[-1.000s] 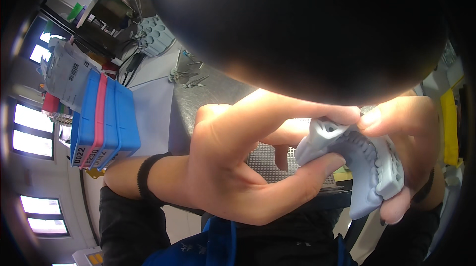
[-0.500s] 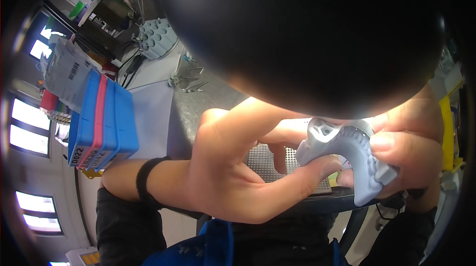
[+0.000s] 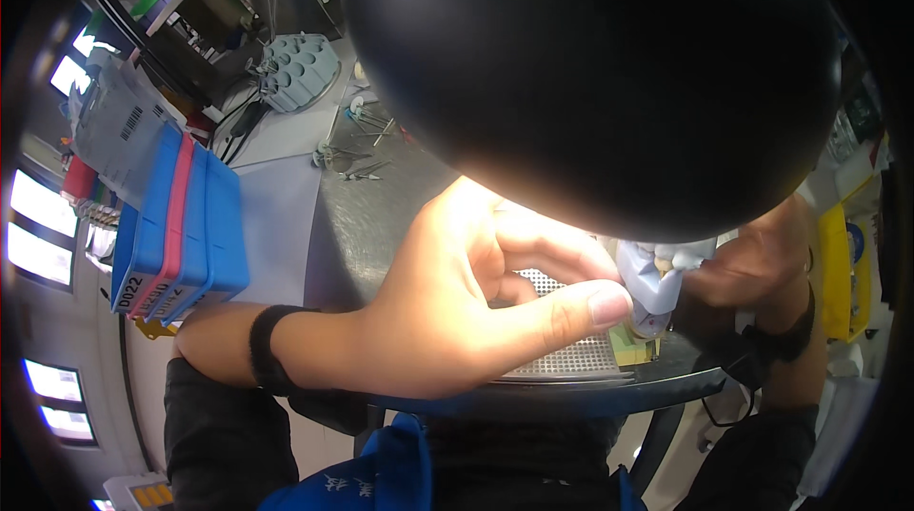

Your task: The person fits a dental crown onto a dental model, removes it, and then uses a rotary tool to grind the crown. After setting the tool down, they pick up a small component from the table.

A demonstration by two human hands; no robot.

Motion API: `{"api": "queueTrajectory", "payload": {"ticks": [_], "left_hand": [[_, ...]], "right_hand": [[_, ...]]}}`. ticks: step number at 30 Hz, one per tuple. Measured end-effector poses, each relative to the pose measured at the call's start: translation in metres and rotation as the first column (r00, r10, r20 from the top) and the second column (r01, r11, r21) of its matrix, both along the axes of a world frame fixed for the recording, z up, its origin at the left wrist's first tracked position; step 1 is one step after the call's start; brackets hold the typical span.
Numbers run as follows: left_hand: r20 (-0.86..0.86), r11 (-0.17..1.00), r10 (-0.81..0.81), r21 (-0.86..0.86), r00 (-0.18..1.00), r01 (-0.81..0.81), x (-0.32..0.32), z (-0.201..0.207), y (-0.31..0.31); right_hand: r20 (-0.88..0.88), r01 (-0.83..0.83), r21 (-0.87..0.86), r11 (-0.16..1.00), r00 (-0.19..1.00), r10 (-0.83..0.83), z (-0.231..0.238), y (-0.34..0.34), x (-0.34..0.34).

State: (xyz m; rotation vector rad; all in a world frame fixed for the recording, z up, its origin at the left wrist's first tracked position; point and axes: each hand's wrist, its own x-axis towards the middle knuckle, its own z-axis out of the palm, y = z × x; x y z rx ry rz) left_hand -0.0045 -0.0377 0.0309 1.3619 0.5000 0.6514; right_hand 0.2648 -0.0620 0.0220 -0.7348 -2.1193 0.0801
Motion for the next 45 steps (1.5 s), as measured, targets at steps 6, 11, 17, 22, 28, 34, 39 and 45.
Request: {"api": "queueTrajectory", "payload": {"ticks": [6, 11, 17, 22, 28, 34, 39, 45], "left_hand": [[-0.109, 0.969, -0.199, -0.168, 0.974, 0.18, 0.004, 0.0, 0.01], [0.122, 0.9, -0.273, -0.318, 0.954, 0.298, 0.006, -0.006, 0.007], [0.235, 0.855, -0.261, -0.395, 0.936, 0.337, 0.005, -0.007, 0.007], [0.205, 0.902, -0.172, -0.36, 0.964, 0.238, 0.002, -0.008, 0.006], [0.156, 0.944, -0.219, -0.215, 0.963, 0.249, -0.002, -0.008, 0.006], [0.177, 0.922, -0.179, -0.312, 0.968, 0.228, 0.0, -0.007, 0.005], [0.196, 0.942, -0.158, -0.264, 0.968, 0.208, 0.002, -0.009, 0.005], [0.172, 0.953, -0.155, -0.233, 0.973, 0.193, 0.001, -0.009, 0.006]], "right_hand": [[-0.098, 0.021, -0.089, 0.996, 0.995, -0.03, -0.003, -0.009, -0.019], [-0.101, -0.096, -0.375, 0.922, 0.993, 0.063, 0.01, -0.015, -0.028], [-0.192, -0.096, -0.35, 0.932, 0.981, 0.028, -0.007, -0.025, -0.031], [-0.467, -0.215, -0.452, 0.866, 0.884, -0.024, -0.006, -0.026, -0.03], [-0.657, -0.522, -0.127, 0.844, 0.681, 0.323, -0.015, 0.008, -0.046], [-0.655, -0.438, -0.359, 0.824, 0.747, 0.112, -0.016, -0.017, -0.028], [-0.564, -0.389, -0.346, 0.854, 0.813, 0.141, -0.003, -0.016, -0.024], [-0.541, -0.366, -0.301, 0.881, 0.826, 0.158, -0.01, -0.01, -0.03]]}}
